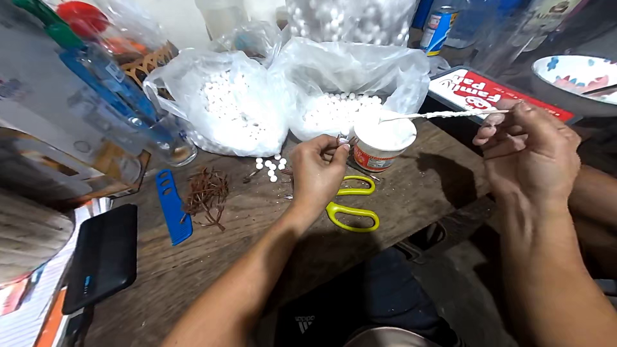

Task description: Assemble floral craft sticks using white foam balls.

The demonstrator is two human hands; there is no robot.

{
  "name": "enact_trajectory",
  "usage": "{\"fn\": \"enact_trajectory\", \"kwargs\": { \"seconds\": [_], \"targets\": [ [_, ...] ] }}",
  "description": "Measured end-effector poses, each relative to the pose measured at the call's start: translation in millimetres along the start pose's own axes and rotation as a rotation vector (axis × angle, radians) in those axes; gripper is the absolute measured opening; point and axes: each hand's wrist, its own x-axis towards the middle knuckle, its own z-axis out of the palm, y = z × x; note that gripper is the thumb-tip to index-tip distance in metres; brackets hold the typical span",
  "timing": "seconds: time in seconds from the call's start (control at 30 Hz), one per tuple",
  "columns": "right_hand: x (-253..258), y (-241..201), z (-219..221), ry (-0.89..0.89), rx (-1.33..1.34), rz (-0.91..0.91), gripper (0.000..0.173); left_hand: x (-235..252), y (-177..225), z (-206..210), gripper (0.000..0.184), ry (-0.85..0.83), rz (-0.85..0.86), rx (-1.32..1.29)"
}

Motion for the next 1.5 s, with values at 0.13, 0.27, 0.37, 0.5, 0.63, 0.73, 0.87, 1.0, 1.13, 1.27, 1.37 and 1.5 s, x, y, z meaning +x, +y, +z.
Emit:
{"fn": "enact_trajectory", "kwargs": {
  "seconds": [0.13,0.27,0.37,0.5,0.63,0.73,0.87,1.0,1.13,1.27,1.37,1.5],
  "targets": [
    [-7.9,-2.7,8.8,-0.032,0.047,0.043,0.039,1.7,4.7,4.3,0.003,-0.005,-0.03,0.0],
    [-11.9,-1.3,14.9,-0.066,0.045,0.035,0.039,-1.6,3.0,2.7,0.006,-0.01,0.032,0.028],
    [-12.9,-1.7,18.5,-0.08,0.056,0.038,0.039,-1.4,2.8,3.3,0.006,-0.005,0.047,0.024],
    [-13.4,-0.5,19.0,-0.096,0.033,0.02,0.037,-1.3,4.4,4.4,0.005,-0.005,0.042,0.007],
    [-13.1,0.8,19.5,-0.096,0.014,0.002,0.037,-2.3,3.8,4.4,0.007,-0.006,0.063,0.031],
    [-13.8,1.4,18.5,-0.094,0.008,-0.009,0.038,-2.1,3.1,4.0,0.007,-0.004,0.068,0.047],
    [-15.6,-0.6,18.6,-0.09,0.001,-0.012,0.038,-2.0,2.0,4.1,0.007,-0.003,0.072,0.049],
    [-15.1,-0.4,20.1,-0.097,0.006,-0.019,0.037,-3.4,3.8,4.5,0.007,-0.014,0.077,0.057],
    [-13.4,2.2,20.3,-0.092,0.011,-0.011,0.038,-4.8,7.9,0.5,0.008,-0.043,0.074,0.092],
    [-13.7,2.9,19.0,-0.079,0.01,0.014,0.038,-4.8,7.5,-0.4,0.009,-0.038,0.065,0.097],
    [-15.7,1.8,19.4,-0.084,0.003,0.034,0.038,-4.6,7.7,-0.5,0.009,-0.036,0.064,0.1],
    [-15.8,-0.3,17.8,-0.103,0.049,0.068,0.04,-4.6,7.3,0.1,0.008,-0.031,0.068,0.092]
  ]
}}
